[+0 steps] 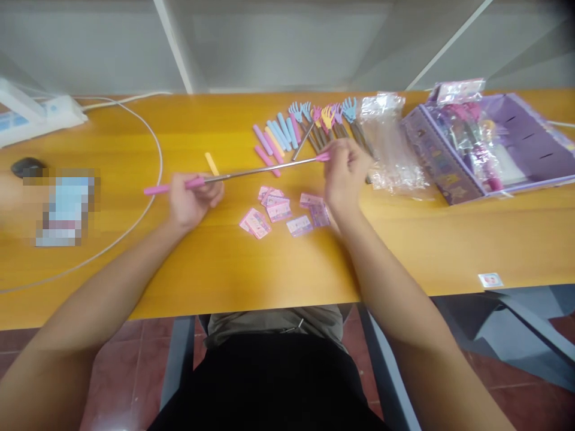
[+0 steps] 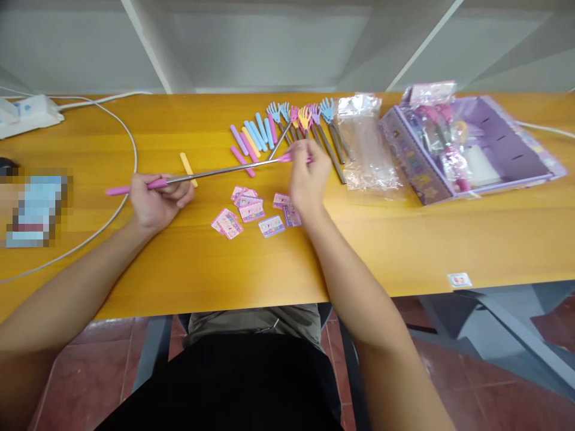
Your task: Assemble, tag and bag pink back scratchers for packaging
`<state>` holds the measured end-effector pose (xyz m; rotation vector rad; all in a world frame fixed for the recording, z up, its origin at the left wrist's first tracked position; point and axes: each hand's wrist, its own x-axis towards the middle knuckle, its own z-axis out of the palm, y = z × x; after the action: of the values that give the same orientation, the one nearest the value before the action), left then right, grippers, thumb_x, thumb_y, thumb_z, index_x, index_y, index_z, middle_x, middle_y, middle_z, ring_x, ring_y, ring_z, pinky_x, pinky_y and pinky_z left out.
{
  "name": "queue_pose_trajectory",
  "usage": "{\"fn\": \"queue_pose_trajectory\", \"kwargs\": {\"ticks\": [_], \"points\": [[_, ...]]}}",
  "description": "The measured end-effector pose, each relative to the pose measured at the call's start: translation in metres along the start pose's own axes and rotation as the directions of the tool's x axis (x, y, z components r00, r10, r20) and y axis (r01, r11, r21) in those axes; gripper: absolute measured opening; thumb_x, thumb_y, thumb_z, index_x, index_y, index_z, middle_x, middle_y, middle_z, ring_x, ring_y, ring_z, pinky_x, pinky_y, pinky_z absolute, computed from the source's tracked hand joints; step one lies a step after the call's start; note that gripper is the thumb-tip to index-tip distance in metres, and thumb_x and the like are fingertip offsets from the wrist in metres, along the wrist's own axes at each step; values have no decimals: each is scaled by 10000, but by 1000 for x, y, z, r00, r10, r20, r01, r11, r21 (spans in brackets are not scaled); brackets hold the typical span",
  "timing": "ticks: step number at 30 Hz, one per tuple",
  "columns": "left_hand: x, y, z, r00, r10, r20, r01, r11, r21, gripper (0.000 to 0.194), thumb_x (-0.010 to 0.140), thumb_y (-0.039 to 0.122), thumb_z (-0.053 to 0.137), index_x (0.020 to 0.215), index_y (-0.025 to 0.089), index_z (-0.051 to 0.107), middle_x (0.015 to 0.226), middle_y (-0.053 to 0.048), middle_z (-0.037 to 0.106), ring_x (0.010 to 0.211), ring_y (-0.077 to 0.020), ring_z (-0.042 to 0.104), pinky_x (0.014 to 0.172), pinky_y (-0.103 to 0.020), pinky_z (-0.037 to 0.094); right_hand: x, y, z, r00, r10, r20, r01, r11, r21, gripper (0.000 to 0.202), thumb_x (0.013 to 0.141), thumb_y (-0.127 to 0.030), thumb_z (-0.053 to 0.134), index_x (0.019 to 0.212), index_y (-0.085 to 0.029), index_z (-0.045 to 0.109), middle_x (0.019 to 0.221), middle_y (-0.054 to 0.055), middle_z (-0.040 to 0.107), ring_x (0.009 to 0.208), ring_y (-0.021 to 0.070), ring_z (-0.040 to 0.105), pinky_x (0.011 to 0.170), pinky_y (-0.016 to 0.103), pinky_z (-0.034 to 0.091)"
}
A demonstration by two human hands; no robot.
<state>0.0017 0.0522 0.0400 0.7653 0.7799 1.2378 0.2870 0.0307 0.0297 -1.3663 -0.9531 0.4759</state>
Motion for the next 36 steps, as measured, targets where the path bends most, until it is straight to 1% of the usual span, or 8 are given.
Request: {"fn": "queue_pose_trajectory", "kwargs": {"ticks": [2, 4, 6, 14, 19, 24, 28, 36], "points": [[-11, -7, 4, 992, 7, 127, -14, 998, 61, 517, 886, 353, 590, 552, 237, 212, 564, 47, 102, 428, -119, 220, 429, -274, 297, -35, -8, 18, 957, -211, 199, 222, 974, -36, 345, 1137, -337, 478, 844, -230, 625, 766, -4, 566, 725, 145, 585, 713, 277, 457], [-20, -12, 5, 970, 28, 241, -60, 990, 126, 533, 820, 393, 651, 532, 247, 227, 545, 50, 128, 437, -117, 234, 429, -286, 306, -63, -13, 30, 850, -351, 393, 398, 916, -42, 337, 1146, -352, 440, 879, -232, 605, 773, 2, 601, 717, 149, 599, 723, 295, 466], [-27, -14, 5, 951, 46, 306, -103, 980, 171, 562, 803, 424, 676, 524, 251, 221, 528, 47, 150, 449, -116, 246, 439, -297, 312, -77, -13, 35, 777, -429, 462, 503, 863, -44, 307, 1147, -324, 405, 901, -231, 564, 795, 15, 632, 724, 151, 603, 717, 302, 457], [-19, -20, -9, 914, 24, 406, -136, 959, 250, 527, 847, 419, 637, 527, 246, 256, 525, 38, 192, 452, -125, 284, 461, -305, 309, -59, -5, 21, 651, -450, 611, 599, 800, -49, 275, 1135, -304, 443, 872, -236, 485, 732, -13, 572, 647, 139, 518, 655, 307, 358], [-17, -21, -11, 940, 28, 341, -113, 967, 229, 559, 842, 438, 682, 514, 240, 274, 513, 37, 201, 453, -125, 297, 466, -298, 313, -58, -4, 16, 622, -331, 709, 526, 848, -66, 228, 1143, -409, 517, 1025, -224, 574, 859, 21, 686, 725, 161, 616, 673, 303, 412], [-15, -17, -4, 979, 32, 204, -65, 986, 156, 570, 915, 458, 586, 549, 248, 203, 541, 54, 91, 443, -112, 177, 442, -286, 284, -51, -2, 13, 568, -402, 718, 658, 745, -104, 385, 1108, -541, 622, 1313, -216, 621, 1222, 122, 712, 1029, 259, 699, 794, 356, 535], [-11, -15, -4, 990, -21, 143, 3, 992, 127, 554, 993, 406, 503, 555, 246, 203, 573, 50, 66, 443, -118, 170, 448, -282, 303, -46, 0, 12, 548, -370, 750, 675, 725, -136, 473, 1138, -614, 551, 1394, -223, 627, 1311, 147, 693, 1133, 301, 701, 877, 403, 585], [-13, -15, -6, 961, -25, 274, -33, 979, 203, 488, 882, 383, 575, 548, 249, 245, 551, 45, 128, 443, -123, 228, 455, -287, 307, -45, 5, 16, 596, -359, 718, 543, 839, -32, 509, 1124, -657, 554, 1345, -212, 664, 1266, 138, 747, 1121, 296, 724, 995, 437, 587]]}}
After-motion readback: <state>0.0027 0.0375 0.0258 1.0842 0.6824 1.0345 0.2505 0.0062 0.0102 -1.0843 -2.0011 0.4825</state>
